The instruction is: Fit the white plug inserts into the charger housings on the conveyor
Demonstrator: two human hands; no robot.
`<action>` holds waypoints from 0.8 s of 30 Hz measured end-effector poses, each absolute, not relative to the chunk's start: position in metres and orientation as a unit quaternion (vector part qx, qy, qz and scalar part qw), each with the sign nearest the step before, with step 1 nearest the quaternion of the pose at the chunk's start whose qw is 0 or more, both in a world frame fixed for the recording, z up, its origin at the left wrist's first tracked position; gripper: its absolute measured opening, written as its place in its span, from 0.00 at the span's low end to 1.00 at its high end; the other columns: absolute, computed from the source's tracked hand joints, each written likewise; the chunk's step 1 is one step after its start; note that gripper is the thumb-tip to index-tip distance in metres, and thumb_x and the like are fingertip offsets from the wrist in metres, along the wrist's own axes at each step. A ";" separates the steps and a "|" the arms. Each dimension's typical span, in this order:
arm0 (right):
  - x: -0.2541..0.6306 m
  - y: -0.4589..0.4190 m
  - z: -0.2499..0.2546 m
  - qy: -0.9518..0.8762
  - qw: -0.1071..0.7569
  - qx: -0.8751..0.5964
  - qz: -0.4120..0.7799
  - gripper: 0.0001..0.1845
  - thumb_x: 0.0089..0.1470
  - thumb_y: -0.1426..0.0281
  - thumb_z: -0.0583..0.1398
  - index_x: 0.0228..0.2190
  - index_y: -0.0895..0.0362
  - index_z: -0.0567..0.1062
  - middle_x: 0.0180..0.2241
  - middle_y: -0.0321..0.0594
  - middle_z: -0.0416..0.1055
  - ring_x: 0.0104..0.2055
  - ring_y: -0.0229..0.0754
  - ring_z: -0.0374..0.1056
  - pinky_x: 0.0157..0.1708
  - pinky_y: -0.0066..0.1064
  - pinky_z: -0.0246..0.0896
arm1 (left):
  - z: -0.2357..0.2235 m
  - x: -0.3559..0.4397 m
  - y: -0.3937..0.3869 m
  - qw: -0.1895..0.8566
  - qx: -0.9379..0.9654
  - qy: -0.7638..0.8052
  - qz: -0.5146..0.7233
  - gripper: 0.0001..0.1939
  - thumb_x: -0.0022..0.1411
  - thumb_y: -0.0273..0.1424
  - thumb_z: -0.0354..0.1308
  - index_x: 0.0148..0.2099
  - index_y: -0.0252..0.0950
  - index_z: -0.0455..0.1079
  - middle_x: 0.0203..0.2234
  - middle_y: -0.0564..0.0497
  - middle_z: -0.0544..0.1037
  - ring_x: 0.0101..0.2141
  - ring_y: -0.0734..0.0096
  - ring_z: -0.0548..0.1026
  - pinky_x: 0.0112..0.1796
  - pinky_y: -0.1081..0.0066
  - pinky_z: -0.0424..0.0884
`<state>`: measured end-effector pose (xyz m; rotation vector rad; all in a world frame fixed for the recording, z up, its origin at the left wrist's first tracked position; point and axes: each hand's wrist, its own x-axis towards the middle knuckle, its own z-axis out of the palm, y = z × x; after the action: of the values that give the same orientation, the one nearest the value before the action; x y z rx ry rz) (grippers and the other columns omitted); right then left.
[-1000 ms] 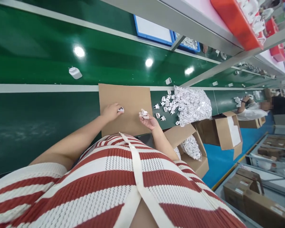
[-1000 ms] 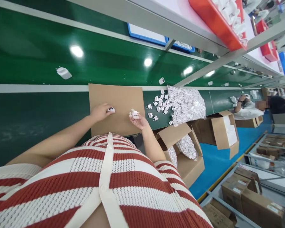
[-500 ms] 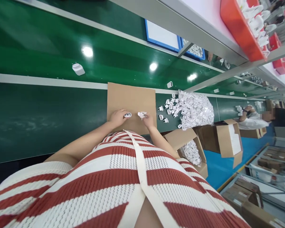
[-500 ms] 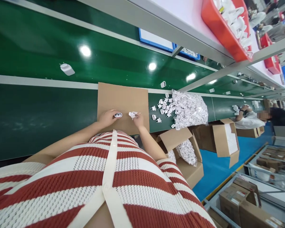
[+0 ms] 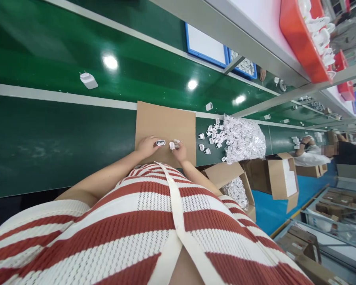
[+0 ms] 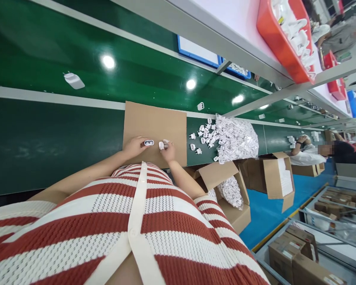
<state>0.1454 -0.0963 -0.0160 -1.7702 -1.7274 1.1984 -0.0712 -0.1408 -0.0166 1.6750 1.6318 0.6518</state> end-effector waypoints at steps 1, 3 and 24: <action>0.143 -0.096 -0.016 -0.617 0.190 -0.633 0.427 0.20 0.60 0.60 0.60 0.50 0.56 0.76 0.46 0.47 0.77 0.46 0.45 0.75 0.51 0.40 0.73 | -0.018 -0.072 -0.140 0.354 0.645 0.629 0.253 0.14 0.67 0.31 0.62 0.54 0.38 0.78 0.47 0.46 0.80 0.46 0.57 0.77 0.46 0.64 0.72; 0.136 -0.095 -0.013 -0.627 0.181 -0.625 0.428 0.19 0.62 0.59 0.58 0.50 0.55 0.76 0.46 0.47 0.78 0.47 0.46 0.75 0.53 0.42 0.72 | -0.020 -0.073 -0.140 0.364 0.642 0.625 0.254 0.14 0.66 0.31 0.62 0.53 0.38 0.78 0.45 0.46 0.80 0.45 0.57 0.77 0.45 0.65 0.72; 0.103 -0.092 0.030 -0.788 0.021 -0.495 0.365 0.18 0.58 0.81 0.55 0.44 0.52 0.78 0.52 0.46 0.76 0.60 0.54 0.66 0.65 0.47 0.57 | -0.031 -0.076 -0.139 0.371 0.652 0.613 0.247 0.15 0.65 0.34 0.58 0.52 0.37 0.77 0.41 0.45 0.80 0.42 0.56 0.77 0.44 0.63 0.72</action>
<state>0.1034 -0.0915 0.0300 -1.5346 -2.4435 1.1313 -0.0760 -0.1392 -0.0306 1.6725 1.5726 0.6324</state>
